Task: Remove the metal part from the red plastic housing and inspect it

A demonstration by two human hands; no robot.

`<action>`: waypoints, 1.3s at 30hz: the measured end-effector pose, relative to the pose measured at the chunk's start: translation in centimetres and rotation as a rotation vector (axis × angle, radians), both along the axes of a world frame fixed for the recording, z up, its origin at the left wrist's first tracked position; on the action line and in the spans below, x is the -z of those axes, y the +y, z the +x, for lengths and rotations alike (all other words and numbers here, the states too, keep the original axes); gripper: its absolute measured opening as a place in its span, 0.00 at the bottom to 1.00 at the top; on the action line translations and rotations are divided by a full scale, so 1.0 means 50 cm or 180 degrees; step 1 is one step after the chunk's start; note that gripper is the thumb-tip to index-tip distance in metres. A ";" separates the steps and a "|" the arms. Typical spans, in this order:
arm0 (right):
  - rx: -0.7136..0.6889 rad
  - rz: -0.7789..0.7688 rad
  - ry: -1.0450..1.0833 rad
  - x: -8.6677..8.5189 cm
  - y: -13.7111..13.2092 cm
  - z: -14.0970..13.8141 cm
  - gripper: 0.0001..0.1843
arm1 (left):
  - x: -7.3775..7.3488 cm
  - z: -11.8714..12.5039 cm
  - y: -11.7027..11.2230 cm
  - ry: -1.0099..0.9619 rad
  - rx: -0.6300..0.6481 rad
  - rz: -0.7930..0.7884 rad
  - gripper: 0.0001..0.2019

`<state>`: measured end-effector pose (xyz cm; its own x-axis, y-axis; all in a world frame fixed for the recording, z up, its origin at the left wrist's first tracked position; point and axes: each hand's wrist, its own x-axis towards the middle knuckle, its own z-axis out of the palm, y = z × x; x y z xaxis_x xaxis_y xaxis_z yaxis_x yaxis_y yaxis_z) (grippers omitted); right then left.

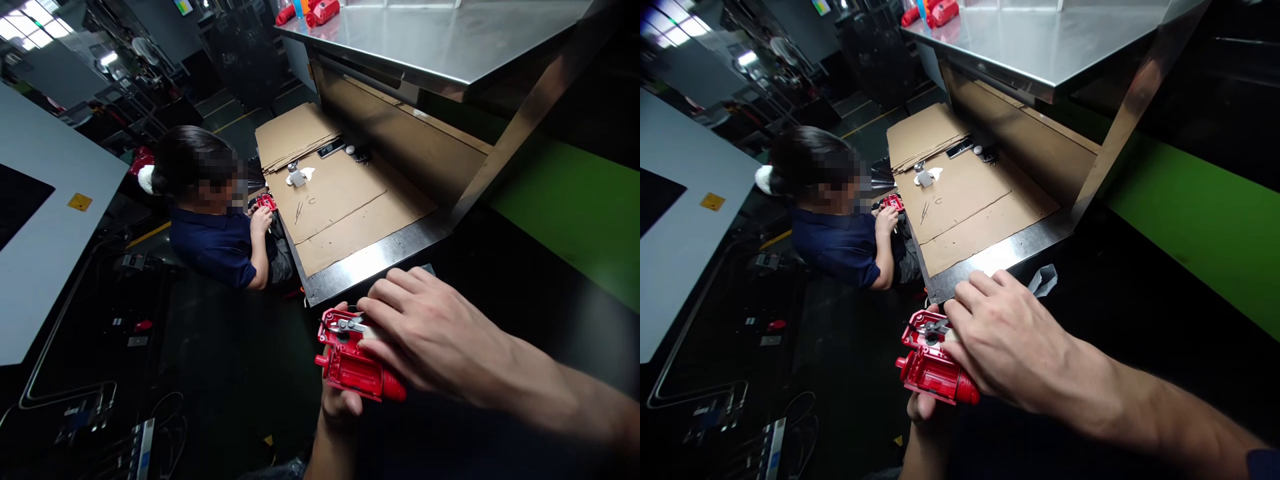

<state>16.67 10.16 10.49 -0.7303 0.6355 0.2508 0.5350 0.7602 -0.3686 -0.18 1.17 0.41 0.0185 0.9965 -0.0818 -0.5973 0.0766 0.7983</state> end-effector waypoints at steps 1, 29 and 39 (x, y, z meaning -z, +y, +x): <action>-0.0005 -0.0109 0.0007 0.005 0.005 0.008 0.15 | -0.004 0.003 -0.001 -0.0078 -0.0005 0.0046 0.50; -0.0598 -0.0714 0.2418 0.121 0.002 -0.012 0.14 | -0.032 0.063 -0.026 -0.1211 0.0196 -0.0534 0.28; -0.0438 -0.2184 0.2404 0.164 -0.032 0.042 0.13 | -0.051 0.085 -0.017 0.0131 0.0274 -0.0779 0.29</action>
